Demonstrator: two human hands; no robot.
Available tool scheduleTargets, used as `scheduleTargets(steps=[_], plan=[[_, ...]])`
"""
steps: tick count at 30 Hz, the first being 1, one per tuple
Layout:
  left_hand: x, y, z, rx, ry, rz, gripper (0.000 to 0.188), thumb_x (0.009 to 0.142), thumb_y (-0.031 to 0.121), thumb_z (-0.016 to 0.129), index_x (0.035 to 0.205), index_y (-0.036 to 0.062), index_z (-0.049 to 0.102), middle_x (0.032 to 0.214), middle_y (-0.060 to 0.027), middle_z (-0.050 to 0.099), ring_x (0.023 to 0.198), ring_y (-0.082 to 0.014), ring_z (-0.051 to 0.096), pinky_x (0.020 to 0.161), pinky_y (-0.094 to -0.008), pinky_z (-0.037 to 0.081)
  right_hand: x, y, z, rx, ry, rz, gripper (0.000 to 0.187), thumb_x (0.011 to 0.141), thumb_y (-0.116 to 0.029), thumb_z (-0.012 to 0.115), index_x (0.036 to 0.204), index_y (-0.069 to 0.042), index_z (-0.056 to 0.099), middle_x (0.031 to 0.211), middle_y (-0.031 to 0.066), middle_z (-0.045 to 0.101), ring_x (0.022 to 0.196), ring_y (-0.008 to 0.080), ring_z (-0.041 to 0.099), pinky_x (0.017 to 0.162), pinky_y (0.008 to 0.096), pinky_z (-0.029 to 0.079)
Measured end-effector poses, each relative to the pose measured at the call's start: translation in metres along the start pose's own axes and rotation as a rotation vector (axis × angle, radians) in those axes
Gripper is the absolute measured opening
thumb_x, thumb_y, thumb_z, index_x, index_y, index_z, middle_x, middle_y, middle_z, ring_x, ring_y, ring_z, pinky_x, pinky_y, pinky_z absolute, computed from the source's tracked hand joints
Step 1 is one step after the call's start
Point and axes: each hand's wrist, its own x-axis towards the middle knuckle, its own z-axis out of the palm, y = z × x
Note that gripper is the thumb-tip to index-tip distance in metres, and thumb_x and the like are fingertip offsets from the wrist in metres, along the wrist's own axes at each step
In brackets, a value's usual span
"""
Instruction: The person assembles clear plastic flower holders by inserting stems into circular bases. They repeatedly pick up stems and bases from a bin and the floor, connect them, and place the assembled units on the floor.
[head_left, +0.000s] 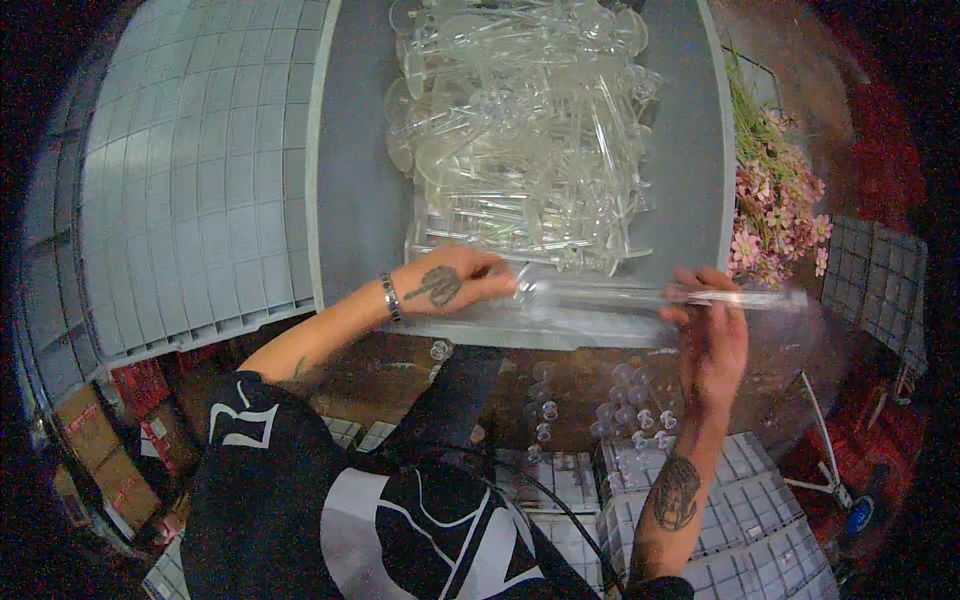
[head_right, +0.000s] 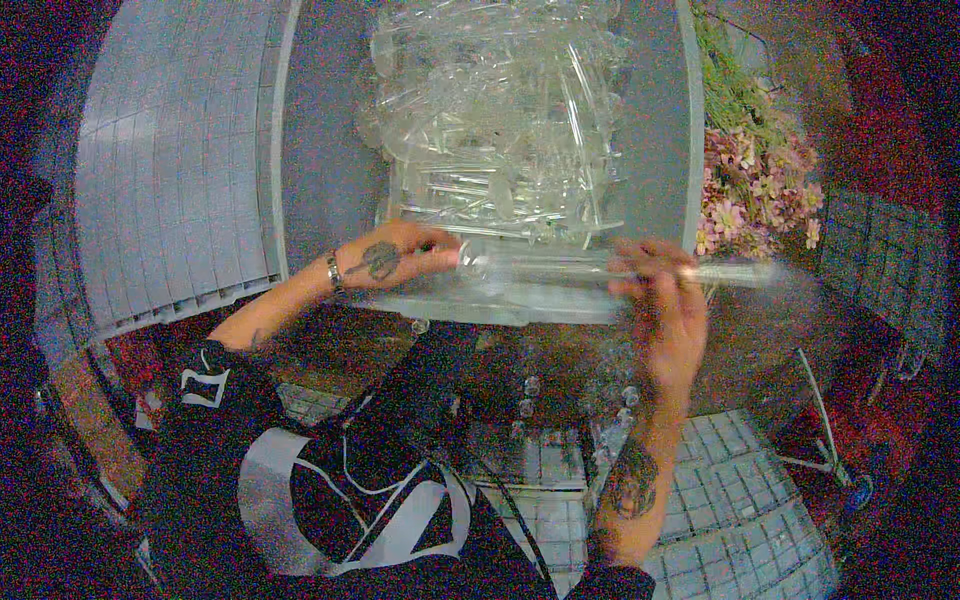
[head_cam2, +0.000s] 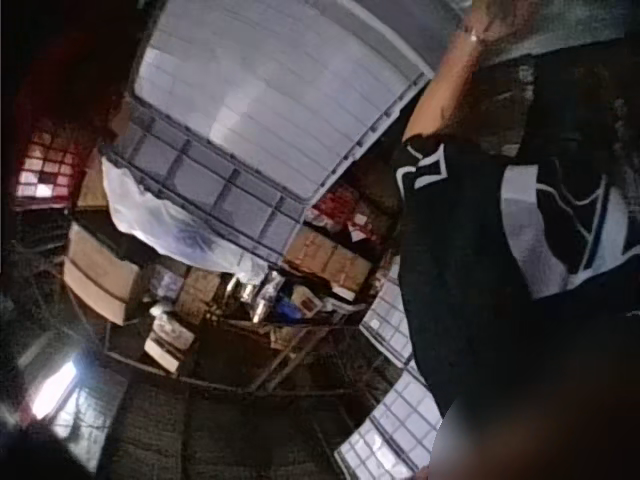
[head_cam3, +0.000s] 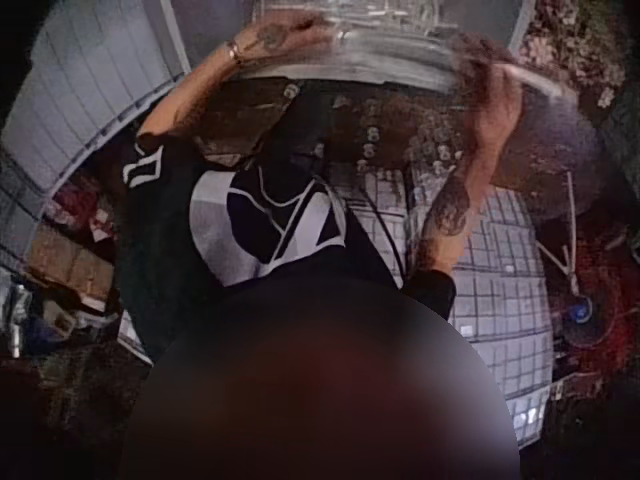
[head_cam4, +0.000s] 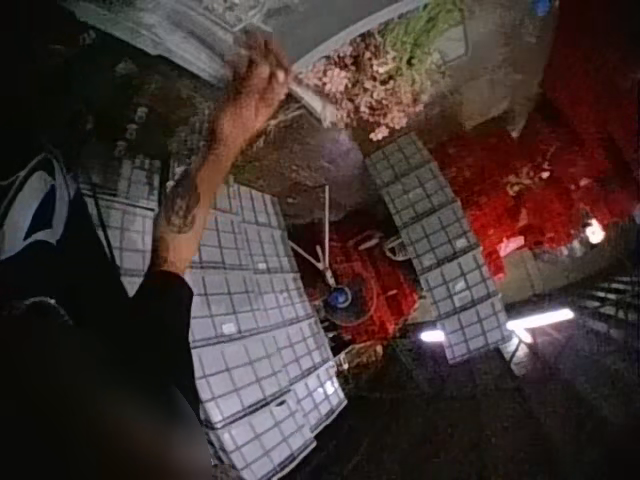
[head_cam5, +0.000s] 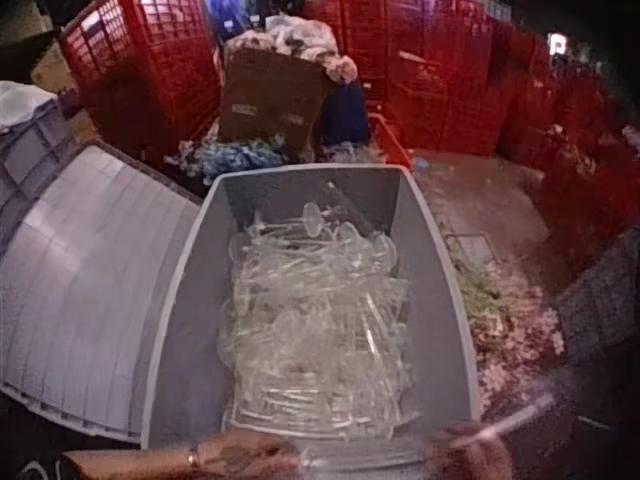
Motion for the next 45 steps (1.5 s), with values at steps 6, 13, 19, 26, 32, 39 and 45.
scheduleTargets(steps=[6, 13, 19, 26, 32, 39, 45], plan=[[0.044, -0.112, -0.001, 0.376, -0.120, -0.246, 0.043, 0.093, 0.043, 0.058, 0.105, 0.0021, 0.064, 0.104, -0.0208, 0.068, 0.098, -0.0373, 0.066, 0.085, -0.0465, 0.052, 0.055, 0.019, 0.000, 0.082, 0.314, -0.089, 0.029, 0.103, -0.024, 0.050, 0.120, -0.002, 0.054, 0.109, 0.0136, 0.066, 0.096, 0.0207, 0.064, 0.080, 0.0306, 0.052], [0.105, -0.170, 0.056, 0.553, -0.104, -0.359, 0.052, 0.087, 0.025, 0.068, 0.129, 0.0028, 0.048, 0.120, -0.0217, 0.056, 0.110, -0.0371, 0.060, 0.090, -0.0467, 0.051, 0.062, 0.055, -0.006, -0.244, 0.439, 0.046, 0.037, 0.102, -0.029, 0.052, 0.128, -0.003, 0.051, 0.119, 0.0127, 0.062, 0.115, 0.0238, 0.060, 0.087, 0.0349, 0.049], [0.134, -0.193, 0.098, 0.729, 0.192, -0.407, 0.075, 0.078, 0.015, 0.076, 0.143, 0.0142, 0.039, 0.123, -0.0189, 0.049, 0.109, -0.0361, 0.059, 0.092, -0.0457, 0.050, 0.066, 0.057, 0.005, -0.225, 0.508, 0.074, 0.040, 0.101, -0.028, 0.053, 0.131, -0.002, 0.049, 0.126, 0.0151, 0.061, 0.116, 0.0234, 0.059, 0.088, 0.0348, 0.048], [0.135, -0.188, 0.072, 0.622, 0.029, -0.349, 0.078, 0.075, 0.034, 0.077, 0.141, 0.0186, 0.038, 0.118, -0.0221, 0.058, 0.101, -0.0431, 0.063, 0.086, -0.0503, 0.052, 0.071, 0.065, 0.001, -0.215, 0.543, 0.086, 0.036, 0.100, -0.024, 0.055, 0.128, -0.002, 0.052, 0.121, 0.0142, 0.064, 0.113, 0.0219, 0.061, 0.087, 0.0332, 0.047], [0.135, -0.180, 0.049, 0.657, -0.191, -0.351, 0.082, 0.067, 0.045, 0.081, 0.132, 0.0113, 0.045, 0.103, -0.0165, 0.069, 0.099, -0.0331, 0.067, 0.082, -0.0452, 0.053, 0.070, 0.063, 0.001, -0.274, 0.559, 0.017, 0.032, 0.098, -0.021, 0.057, 0.124, -0.003, 0.054, 0.119, 0.0125, 0.064, 0.112, 0.0201, 0.061, 0.085, 0.0322, 0.049], [0.123, -0.114, 0.003, 0.523, -0.384, -0.301, 0.079, 0.064, 0.049, 0.079, 0.122, 0.0017, 0.052, 0.097, -0.0178, 0.070, 0.092, -0.0339, 0.069, 0.076, -0.0428, 0.054, 0.072, 0.063, 0.002, -0.210, 0.525, 0.002, 0.027, 0.096, -0.019, 0.059, 0.118, -0.003, 0.061, 0.118, 0.0086, 0.064, 0.108, 0.0180, 0.061, 0.086, 0.0319, 0.049], [0.128, -0.123, -0.048, 0.432, -0.700, 0.177, 0.032, 0.084, 0.040, 0.060, 0.095, 0.0101, 0.064, 0.092, -0.0110, 0.069, 0.087, -0.0347, 0.064, 0.083, -0.0510, 0.044, 0.077, 0.071, -0.009, -0.142, 0.470, 0.151, 0.032, 0.097, -0.020, 0.055, 0.124, -0.003, 0.057, 0.121, 0.0088, 0.063, 0.117, 0.0186, 0.058, 0.093, 0.0355, 0.046]])
